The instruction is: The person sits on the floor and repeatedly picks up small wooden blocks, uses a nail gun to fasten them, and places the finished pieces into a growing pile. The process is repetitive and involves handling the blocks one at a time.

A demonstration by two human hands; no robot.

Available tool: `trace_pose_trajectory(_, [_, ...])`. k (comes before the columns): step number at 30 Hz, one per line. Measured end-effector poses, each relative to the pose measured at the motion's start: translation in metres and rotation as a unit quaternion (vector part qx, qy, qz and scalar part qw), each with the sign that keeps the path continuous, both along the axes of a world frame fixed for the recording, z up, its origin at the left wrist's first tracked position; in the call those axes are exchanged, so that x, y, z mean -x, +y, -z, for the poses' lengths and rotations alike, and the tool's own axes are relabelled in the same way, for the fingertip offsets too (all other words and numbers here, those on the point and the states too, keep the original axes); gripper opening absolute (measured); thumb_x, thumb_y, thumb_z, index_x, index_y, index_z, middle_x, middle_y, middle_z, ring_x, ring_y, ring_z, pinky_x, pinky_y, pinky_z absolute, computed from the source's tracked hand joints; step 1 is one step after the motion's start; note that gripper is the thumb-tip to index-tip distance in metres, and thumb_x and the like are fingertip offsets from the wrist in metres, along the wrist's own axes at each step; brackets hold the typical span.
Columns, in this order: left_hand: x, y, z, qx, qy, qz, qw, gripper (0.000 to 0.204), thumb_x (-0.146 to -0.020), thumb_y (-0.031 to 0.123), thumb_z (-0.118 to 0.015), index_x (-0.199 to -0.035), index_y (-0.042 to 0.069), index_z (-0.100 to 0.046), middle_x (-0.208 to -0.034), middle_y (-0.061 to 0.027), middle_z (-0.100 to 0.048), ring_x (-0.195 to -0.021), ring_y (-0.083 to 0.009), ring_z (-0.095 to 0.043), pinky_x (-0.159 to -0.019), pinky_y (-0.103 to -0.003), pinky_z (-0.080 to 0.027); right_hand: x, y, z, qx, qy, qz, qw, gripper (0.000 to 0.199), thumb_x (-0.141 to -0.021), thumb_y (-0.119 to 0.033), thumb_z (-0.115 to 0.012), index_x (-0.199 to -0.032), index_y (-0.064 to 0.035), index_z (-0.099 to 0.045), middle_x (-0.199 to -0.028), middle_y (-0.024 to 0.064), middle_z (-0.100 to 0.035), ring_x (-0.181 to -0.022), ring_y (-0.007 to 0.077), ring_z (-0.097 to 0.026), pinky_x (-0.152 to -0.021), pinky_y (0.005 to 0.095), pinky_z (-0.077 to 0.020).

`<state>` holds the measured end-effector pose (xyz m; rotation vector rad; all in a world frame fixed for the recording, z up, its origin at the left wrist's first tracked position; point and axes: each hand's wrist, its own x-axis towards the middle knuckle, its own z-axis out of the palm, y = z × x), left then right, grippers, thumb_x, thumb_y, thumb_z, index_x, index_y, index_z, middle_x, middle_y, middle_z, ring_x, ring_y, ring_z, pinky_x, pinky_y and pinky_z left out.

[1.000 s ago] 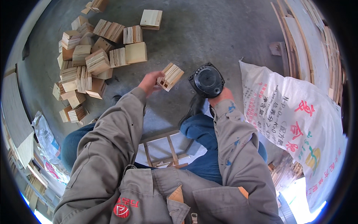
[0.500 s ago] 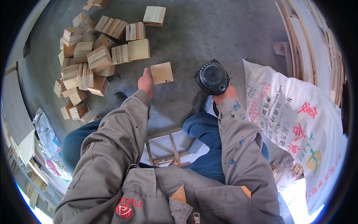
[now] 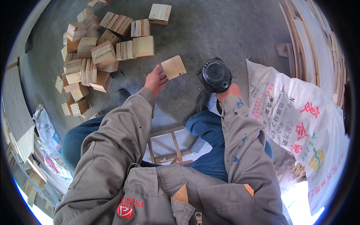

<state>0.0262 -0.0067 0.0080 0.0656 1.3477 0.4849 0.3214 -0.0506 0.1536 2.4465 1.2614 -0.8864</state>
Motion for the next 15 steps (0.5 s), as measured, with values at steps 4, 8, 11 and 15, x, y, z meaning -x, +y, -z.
trace_pose_trajectory(4, [0.007,0.006,-0.014,-0.024,0.085,0.028,0.996,0.064,-0.104,0.051,-0.054,-0.144,0.001,-0.05,-0.141,-0.0158,-0.057,-0.125,-0.0279,-0.056,-0.105,-0.043,-0.042,-0.008,-0.004,0.006,-0.009,0.023,0.026,0.999,0.035,-0.074,-0.017,-0.078,-0.109,-0.0103,-0.078,-0.109,0.0197,-0.076,-0.11,0.0381,-0.071,-0.092,0.0415,-0.0563])
trace_pose_trajectory(8, [0.026,0.023,-0.034,-0.082,0.118,-0.017,0.99,0.038,-0.104,0.042,-0.059,-0.117,0.006,-0.061,-0.113,-0.0079,-0.068,-0.099,-0.0205,-0.063,-0.087,-0.038,-0.048,-0.002,-0.002,0.0,0.007,0.019,0.008,1.0,0.036,-0.074,-0.017,-0.077,-0.11,-0.0112,-0.078,-0.11,0.0191,-0.076,-0.111,0.037,-0.071,-0.093,0.0408,-0.0563])
trace_pose_trajectory(11, [0.033,0.048,-0.074,-0.158,0.074,-0.067,0.982,0.026,-0.104,0.033,-0.062,-0.091,0.01,-0.061,-0.081,-0.0019,-0.064,-0.074,-0.0185,-0.063,-0.07,-0.034,-0.053,0.0,-0.005,0.004,0.013,-0.005,-0.02,1.0,0.036,-0.075,-0.019,-0.077,-0.11,-0.0116,-0.078,-0.113,0.0187,-0.075,-0.113,0.0367,-0.07,-0.094,0.0409,-0.0562])
trace_pose_trajectory(15, [0.035,0.09,-0.185,-0.294,0.024,-0.044,0.954,0.032,-0.101,0.034,-0.068,-0.092,0.005,-0.061,-0.079,-0.0065,-0.064,-0.072,-0.0196,-0.066,-0.066,-0.033,-0.056,0.0,-0.007,0.005,0.006,-0.01,-0.033,0.999,0.035,-0.077,-0.024,-0.076,-0.111,-0.0124,-0.078,-0.116,0.0182,-0.074,-0.115,0.0369,-0.068,-0.097,0.0416,-0.0557])
